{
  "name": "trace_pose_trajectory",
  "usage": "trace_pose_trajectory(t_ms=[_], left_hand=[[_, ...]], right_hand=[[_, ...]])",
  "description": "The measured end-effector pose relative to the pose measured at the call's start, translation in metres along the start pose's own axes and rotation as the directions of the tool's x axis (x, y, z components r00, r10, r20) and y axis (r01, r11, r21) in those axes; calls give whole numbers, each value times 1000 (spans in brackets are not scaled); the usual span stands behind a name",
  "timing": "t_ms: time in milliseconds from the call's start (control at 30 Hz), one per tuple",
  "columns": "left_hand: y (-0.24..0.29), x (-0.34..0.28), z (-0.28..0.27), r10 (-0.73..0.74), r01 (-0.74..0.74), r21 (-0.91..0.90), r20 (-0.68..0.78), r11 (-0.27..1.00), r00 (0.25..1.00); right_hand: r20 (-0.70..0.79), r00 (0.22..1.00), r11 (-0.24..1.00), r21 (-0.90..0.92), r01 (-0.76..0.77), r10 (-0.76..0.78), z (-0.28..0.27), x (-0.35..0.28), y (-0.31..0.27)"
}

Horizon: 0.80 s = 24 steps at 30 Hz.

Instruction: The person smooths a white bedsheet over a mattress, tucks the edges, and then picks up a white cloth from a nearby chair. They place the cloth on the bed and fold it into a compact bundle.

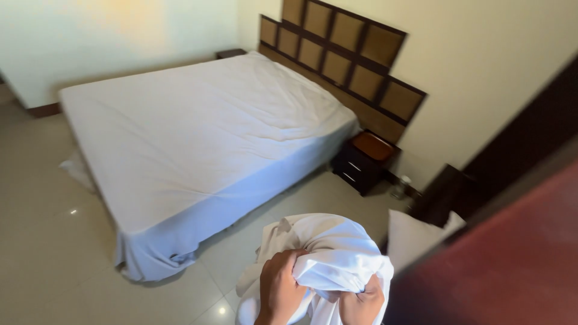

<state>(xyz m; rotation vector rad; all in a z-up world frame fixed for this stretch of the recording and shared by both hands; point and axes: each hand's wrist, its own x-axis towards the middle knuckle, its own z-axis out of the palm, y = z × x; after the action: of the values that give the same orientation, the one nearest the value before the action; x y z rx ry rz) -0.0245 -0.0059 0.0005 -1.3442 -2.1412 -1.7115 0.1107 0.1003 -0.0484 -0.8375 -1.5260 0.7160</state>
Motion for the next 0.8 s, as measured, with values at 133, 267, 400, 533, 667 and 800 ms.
trace_pose_trajectory(t_ms=[133,267,400,533,667,800], left_hand=[[-13,12,-16,-33,35,27,-57,999,998],[-31,25,-25,-101,105,51,-77,993,992],[-48,35,-27,-140,151,71,-138,986,980],[-62,51,-29,-184,212,108,-223,971,957],[-58,65,-44,-219,256,124,-252,959,943],[-70,74,-52,-274,315,118,-278,942,921]], right_hand=[[103,995,995,100,6,-16,32,8,9],[200,980,973,224,-53,7,65,19,8],[249,968,974,226,-34,-24,97,29,13],[310,948,977,215,2,-70,129,49,17],[369,914,949,312,52,-171,155,59,8],[393,898,932,359,50,-199,180,65,1]])
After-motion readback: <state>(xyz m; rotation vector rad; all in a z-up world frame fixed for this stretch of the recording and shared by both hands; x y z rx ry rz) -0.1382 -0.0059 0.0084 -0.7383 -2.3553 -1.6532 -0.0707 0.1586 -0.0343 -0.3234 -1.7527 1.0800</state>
